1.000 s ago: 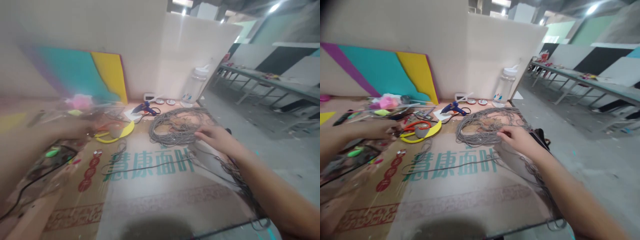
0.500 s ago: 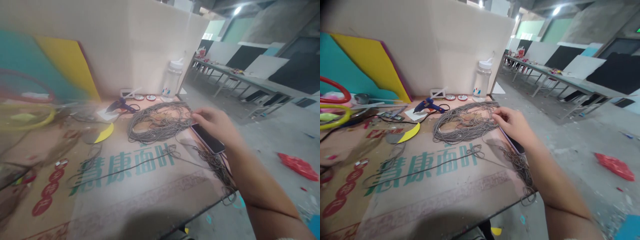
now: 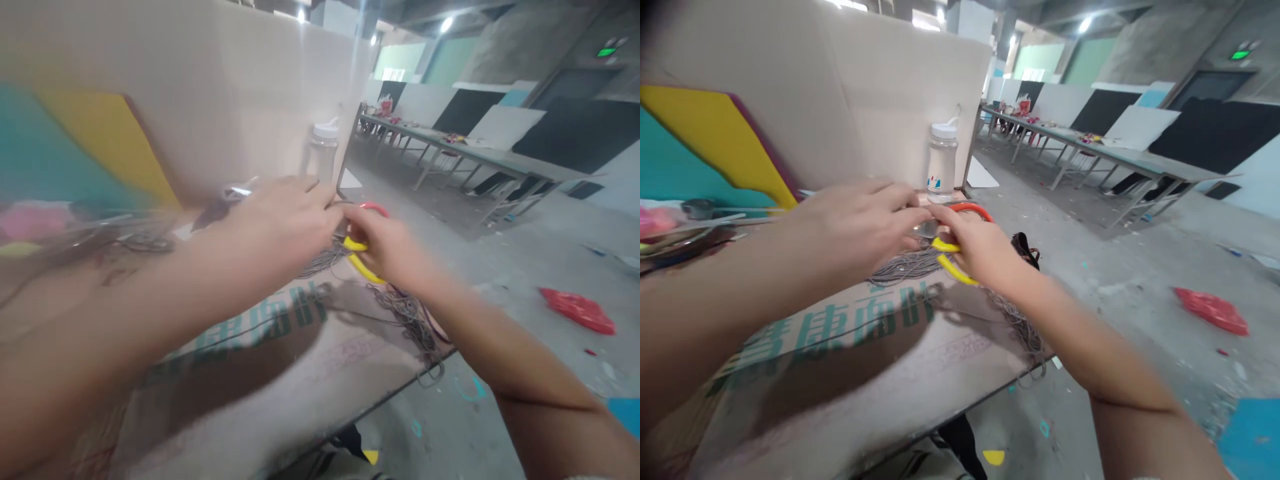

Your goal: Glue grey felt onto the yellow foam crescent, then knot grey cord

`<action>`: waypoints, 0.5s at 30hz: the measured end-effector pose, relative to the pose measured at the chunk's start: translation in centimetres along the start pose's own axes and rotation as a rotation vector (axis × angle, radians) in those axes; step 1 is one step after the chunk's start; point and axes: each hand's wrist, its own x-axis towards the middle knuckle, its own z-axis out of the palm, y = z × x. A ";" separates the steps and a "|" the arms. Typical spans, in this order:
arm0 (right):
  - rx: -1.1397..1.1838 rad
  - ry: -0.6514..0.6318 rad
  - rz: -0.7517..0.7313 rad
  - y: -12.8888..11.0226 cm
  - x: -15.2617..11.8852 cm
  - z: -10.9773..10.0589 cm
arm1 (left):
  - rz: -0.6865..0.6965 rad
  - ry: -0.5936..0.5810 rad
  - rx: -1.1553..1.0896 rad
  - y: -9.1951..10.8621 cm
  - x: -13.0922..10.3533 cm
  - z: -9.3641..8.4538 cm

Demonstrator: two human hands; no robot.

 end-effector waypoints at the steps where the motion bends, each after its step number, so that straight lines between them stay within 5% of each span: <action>1: 0.004 -0.003 0.061 1.4 -0.9 -0.8 | 0.048 0.068 0.025 0.4 0.6 0.6; 4: 0.051 -0.041 0.331 5.5 -3.5 -3.4 | -0.008 0.236 0.079 -0.3 2.2 3.9; 6: 0.184 -0.141 0.420 7.5 -4.9 -4.5 | -0.067 0.134 0.080 -1.3 3.7 7.1; 8: 0.326 -0.208 0.420 8.6 -6.0 -4.7 | -0.019 0.035 0.070 -1.6 5.6 10.6; 11: 0.420 -0.264 0.376 8.8 -7.1 -4.1 | 0.037 0.073 0.075 -1.0 8.1 14.8; 15: 0.385 -0.349 0.342 8.7 -8.2 -3.5 | 0.016 0.038 0.053 -0.3 9.8 17.2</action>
